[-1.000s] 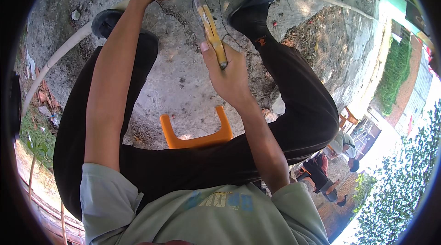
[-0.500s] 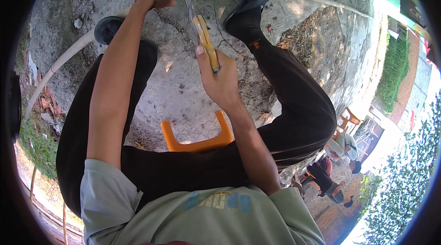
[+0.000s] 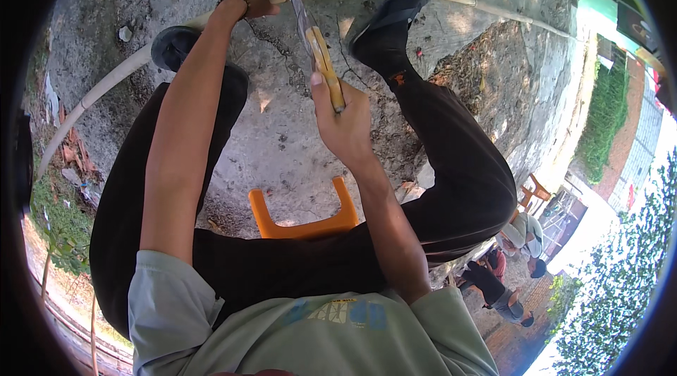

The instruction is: The recorder uses a hand saw to cut through a bamboo pole while seated on a stool.

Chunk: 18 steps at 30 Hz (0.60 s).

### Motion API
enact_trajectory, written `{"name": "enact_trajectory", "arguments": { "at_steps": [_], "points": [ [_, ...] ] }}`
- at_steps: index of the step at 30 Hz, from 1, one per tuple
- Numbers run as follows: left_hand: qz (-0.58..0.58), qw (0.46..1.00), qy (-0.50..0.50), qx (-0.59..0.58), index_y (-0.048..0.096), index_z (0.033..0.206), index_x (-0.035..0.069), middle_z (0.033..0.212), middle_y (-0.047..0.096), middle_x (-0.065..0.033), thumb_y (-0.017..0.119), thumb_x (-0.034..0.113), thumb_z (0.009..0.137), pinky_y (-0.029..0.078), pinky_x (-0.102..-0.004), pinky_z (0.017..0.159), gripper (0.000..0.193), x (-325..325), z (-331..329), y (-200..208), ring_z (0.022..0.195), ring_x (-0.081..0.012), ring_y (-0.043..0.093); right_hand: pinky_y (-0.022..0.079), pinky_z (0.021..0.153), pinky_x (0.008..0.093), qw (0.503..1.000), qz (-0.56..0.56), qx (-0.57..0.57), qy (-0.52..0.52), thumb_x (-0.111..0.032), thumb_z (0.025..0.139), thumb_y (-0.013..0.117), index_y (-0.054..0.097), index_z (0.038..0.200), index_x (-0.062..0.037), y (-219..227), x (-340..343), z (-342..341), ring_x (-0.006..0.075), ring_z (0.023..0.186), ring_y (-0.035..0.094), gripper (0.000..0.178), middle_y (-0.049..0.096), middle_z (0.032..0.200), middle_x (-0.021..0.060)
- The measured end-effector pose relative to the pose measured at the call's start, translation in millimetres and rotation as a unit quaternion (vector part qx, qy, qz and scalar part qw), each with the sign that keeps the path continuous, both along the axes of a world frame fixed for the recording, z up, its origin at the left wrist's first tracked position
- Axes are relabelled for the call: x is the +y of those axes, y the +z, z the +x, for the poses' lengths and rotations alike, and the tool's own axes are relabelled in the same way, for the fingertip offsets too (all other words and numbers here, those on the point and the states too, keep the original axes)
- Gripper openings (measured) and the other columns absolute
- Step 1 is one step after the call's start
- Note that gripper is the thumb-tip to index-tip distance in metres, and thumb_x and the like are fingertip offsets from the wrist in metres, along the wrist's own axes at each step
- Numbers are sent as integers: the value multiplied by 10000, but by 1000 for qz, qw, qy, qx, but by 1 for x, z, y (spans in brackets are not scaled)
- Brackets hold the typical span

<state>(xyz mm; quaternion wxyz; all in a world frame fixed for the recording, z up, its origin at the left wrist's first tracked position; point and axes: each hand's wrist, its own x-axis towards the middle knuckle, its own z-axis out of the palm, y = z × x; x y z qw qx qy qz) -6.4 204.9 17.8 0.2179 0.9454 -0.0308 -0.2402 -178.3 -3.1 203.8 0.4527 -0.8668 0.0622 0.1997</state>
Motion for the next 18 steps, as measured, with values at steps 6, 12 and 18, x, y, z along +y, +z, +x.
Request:
{"name": "enact_trajectory", "arguments": {
  "at_steps": [6,12,18],
  "points": [
    [1,999,0,45,713,1074,3,1035,713,-225,761,436,788,562,-447,835,520,14,-4,8,971,-363,701,350,485,245,1000,-20,5,7,-212,1013,560,659,982,67,39,-35,-76,32,552,429,297,472,579,-30],
    [38,999,20,19,730,1118,92,1127,711,-149,724,465,832,552,-478,889,470,2,-4,2,1046,-330,689,306,450,281,1000,-17,-9,9,-236,1009,572,602,780,16,9,0,-18,42,518,387,342,445,546,-17],
    [19,998,7,64,730,1133,128,1162,700,-150,711,464,841,542,-485,918,446,12,-4,14,1094,-340,670,318,452,297,997,-53,7,48,-224,1004,574,581,749,9,33,-6,-31,58,521,391,346,433,536,7]
  ]
}}
